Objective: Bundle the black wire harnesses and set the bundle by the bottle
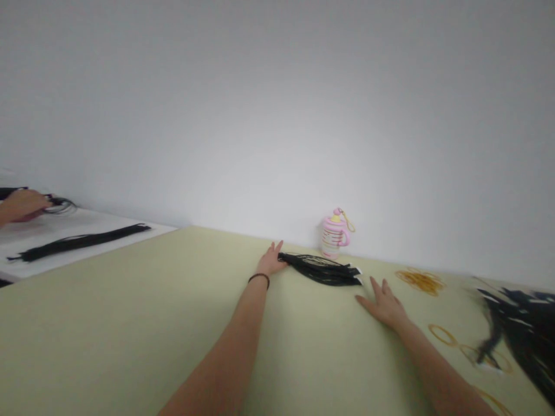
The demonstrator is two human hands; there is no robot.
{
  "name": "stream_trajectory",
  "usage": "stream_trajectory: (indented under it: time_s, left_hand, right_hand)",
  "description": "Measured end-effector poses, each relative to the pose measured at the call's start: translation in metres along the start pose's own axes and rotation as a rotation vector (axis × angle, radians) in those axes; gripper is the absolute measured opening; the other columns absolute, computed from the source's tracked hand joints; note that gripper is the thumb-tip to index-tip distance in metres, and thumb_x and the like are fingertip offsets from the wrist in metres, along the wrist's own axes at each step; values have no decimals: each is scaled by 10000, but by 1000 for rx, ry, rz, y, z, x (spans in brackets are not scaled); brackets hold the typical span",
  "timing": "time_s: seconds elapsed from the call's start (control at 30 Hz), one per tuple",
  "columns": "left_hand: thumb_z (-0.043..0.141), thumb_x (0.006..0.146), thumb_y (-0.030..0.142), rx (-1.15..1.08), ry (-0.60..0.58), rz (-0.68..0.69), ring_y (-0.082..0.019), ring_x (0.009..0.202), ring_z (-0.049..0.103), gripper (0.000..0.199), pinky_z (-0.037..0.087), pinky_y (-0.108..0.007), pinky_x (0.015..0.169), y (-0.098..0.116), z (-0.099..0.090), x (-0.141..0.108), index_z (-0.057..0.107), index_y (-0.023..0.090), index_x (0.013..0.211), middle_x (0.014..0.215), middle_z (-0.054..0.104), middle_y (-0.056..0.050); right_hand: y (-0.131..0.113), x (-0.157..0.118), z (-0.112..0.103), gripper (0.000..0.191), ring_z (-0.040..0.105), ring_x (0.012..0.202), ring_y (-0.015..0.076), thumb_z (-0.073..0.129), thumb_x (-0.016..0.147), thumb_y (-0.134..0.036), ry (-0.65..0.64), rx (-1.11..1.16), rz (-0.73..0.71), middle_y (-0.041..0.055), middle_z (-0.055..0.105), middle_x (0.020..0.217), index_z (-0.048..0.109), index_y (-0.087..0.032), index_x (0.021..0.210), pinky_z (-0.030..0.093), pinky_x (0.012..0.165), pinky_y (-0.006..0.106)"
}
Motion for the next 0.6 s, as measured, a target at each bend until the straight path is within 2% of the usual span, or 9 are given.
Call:
stream_trajectory:
  time_s: [0.13, 0.27, 0.33, 0.43, 0.53, 0.6]
  left_hand:
    - [528, 856, 334, -24, -91, 87, -220, 1063, 531, 340, 451, -441, 909, -1, 13, 13, 539, 154, 1144, 1200, 530, -95]
    - [525, 859, 334, -57, -100, 93, -196, 974, 567, 306, 487, -402, 842, -6, 25, 29, 560, 129, 1083, 1094, 575, -82]
    - [528, 857, 334, -86, -92, 78, -199, 979, 565, 307, 488, -400, 840, -10, 30, 38, 561, 129, 1083, 1100, 572, -82]
    - [533, 853, 334, -137, -103, 49, -204, 983, 563, 309, 490, -397, 836, -15, 35, 52, 563, 129, 1082, 1108, 569, -81]
    - [541, 848, 331, -199, -158, 31, -210, 980, 564, 320, 494, -394, 828, -18, 37, 63, 561, 126, 1091, 1115, 568, -78]
    - [542, 849, 318, -248, -210, 23, -205, 986, 563, 337, 495, -400, 831, -18, 35, 69, 539, 131, 1130, 1132, 559, -88]
  right_hand:
    - [10, 14, 3, 946, 137, 1368, 366, 513, 690, -660, -42, -32, 32, 228, 44, 1504, 192, -190, 1445, 171, 1063, 543]
    - [29, 33, 6, 999, 242, 1329, 400, 506, 660, -709, -41, -59, 63, 214, 13, 1510, 136, -229, 1455, 260, 1044, 514]
    - [40, 43, 7, 996, 290, 1304, 413, 512, 655, -708, -29, -50, 61, 211, 16, 1510, 154, -230, 1452, 292, 1035, 500]
    - [55, 55, 5, 985, 275, 1306, 430, 545, 627, -690, -9, -8, 65, 204, 37, 1511, 247, -208, 1432, 284, 1035, 514]
    - [60, 63, 2, 966, 198, 1335, 435, 593, 592, -640, -49, 72, 95, 199, 93, 1508, 335, -173, 1397, 176, 1054, 572]
    - [54, 67, -2, 929, 183, 1341, 431, 611, 594, -580, -96, 111, 93, 197, 163, 1495, 358, -162, 1384, 91, 1051, 610]
Point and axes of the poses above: each hand's wrist, its own x-axis towards the middle knuckle, its own z-axis out of the palm, y = z × x, the point moved 5 cm from there along x, towards the middle knuckle
